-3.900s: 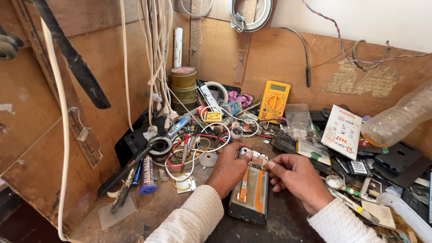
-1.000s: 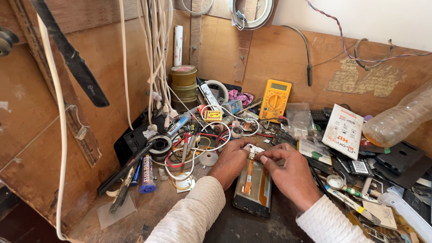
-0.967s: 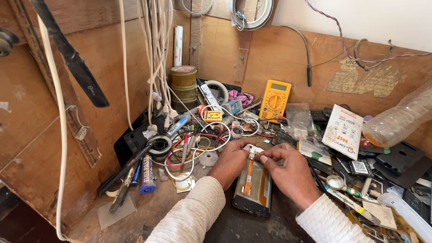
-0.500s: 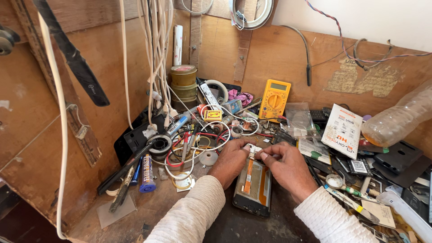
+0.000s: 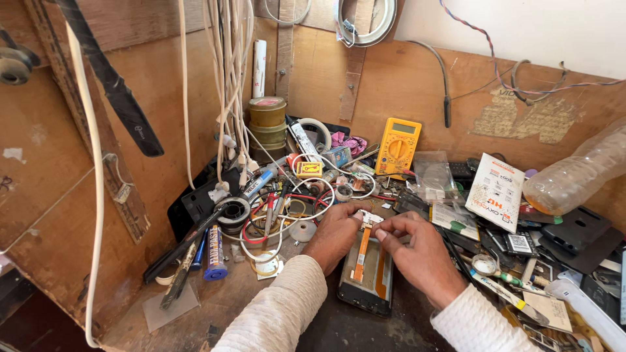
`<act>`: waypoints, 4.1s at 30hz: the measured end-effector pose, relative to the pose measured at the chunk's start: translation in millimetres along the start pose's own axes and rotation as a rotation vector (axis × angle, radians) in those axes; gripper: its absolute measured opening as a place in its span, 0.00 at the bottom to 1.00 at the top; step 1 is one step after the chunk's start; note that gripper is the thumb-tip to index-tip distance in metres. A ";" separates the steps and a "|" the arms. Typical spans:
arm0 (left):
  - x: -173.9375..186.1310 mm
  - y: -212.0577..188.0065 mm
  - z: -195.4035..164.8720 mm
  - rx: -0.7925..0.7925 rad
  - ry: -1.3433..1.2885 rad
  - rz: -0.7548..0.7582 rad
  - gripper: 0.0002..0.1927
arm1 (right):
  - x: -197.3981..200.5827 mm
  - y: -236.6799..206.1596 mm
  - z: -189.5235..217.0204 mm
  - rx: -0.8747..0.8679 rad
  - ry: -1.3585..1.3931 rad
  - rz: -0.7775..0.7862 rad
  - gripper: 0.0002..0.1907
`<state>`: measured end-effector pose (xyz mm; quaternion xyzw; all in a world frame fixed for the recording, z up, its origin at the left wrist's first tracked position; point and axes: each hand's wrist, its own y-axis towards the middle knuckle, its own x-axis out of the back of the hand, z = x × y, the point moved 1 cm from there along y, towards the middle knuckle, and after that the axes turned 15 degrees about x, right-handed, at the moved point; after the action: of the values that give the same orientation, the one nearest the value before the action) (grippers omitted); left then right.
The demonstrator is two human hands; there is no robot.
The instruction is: The person uses a small screwdriver to pry and adjust components on a disassembled mobile phone chassis. They then apply a small amount of adhesive from a tube to the phone's frame and continue to manipulate internal parts with the screwdriver.
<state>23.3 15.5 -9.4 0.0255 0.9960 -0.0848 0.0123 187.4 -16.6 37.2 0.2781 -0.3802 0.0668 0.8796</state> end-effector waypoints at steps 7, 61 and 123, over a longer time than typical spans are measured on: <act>-0.4 -1.2 -2.4 0.045 -0.055 0.033 0.20 | 13.1 -21.9 10.5 0.057 0.099 0.000 0.10; 14.1 -4.1 -8.7 0.063 -0.220 0.351 0.27 | 4.9 -44.0 -27.7 -0.209 0.033 -0.089 0.10; 1.2 -28.4 -18.2 -0.108 0.748 -0.133 0.39 | 5.7 -47.5 -20.9 -0.105 0.128 -0.129 0.07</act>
<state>20.2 -9.4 13.3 -0.0106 0.9342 -0.0175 -0.3563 220.2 -45.6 8.8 0.2507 -0.3076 0.0075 0.9178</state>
